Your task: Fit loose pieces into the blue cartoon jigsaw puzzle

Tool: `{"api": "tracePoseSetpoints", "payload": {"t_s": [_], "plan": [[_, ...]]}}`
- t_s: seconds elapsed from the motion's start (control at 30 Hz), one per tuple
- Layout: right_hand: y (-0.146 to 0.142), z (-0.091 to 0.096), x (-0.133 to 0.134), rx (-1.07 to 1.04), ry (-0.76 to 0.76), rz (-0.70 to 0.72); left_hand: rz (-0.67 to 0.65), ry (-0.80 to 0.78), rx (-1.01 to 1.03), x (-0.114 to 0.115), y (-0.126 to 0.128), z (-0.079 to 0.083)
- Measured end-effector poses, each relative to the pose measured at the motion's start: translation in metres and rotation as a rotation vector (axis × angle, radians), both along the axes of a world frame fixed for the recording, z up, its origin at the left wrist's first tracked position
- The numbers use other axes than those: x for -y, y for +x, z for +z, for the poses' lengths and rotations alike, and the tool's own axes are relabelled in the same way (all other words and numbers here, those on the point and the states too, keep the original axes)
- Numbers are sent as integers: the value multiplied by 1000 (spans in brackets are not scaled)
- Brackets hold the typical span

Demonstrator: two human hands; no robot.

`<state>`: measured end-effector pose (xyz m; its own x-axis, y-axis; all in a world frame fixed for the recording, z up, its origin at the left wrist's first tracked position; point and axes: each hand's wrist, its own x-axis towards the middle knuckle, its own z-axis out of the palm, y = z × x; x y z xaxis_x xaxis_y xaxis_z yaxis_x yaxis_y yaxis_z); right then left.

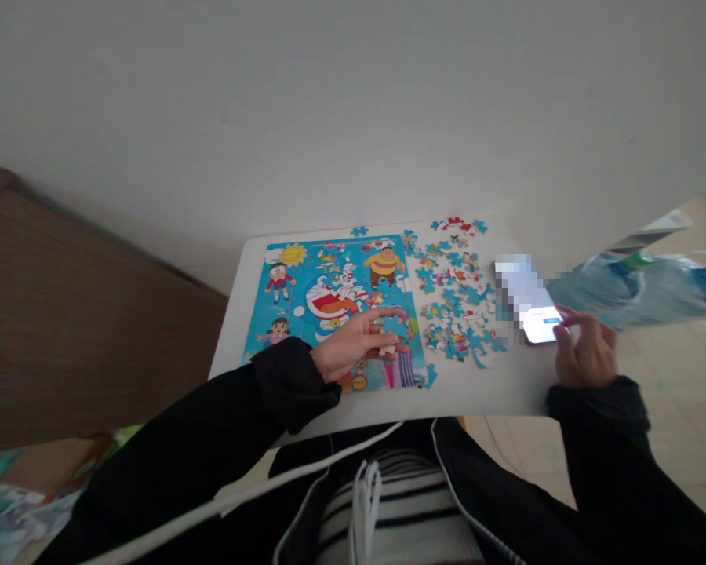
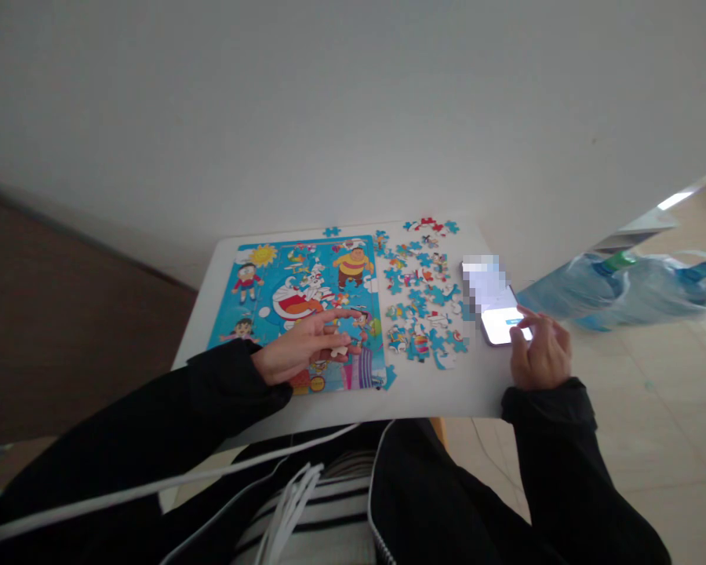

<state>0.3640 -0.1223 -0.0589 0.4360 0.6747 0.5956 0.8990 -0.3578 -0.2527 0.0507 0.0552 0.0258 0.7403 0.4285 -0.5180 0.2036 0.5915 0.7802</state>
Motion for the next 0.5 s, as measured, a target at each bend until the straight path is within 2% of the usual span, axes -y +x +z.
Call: {"api": "tracePoseSetpoints", "payload": {"t_s": [0.5], "plan": [[-10, 9, 5, -89, -62, -109, 8, -1, -27, 0, 1, 3]]}}
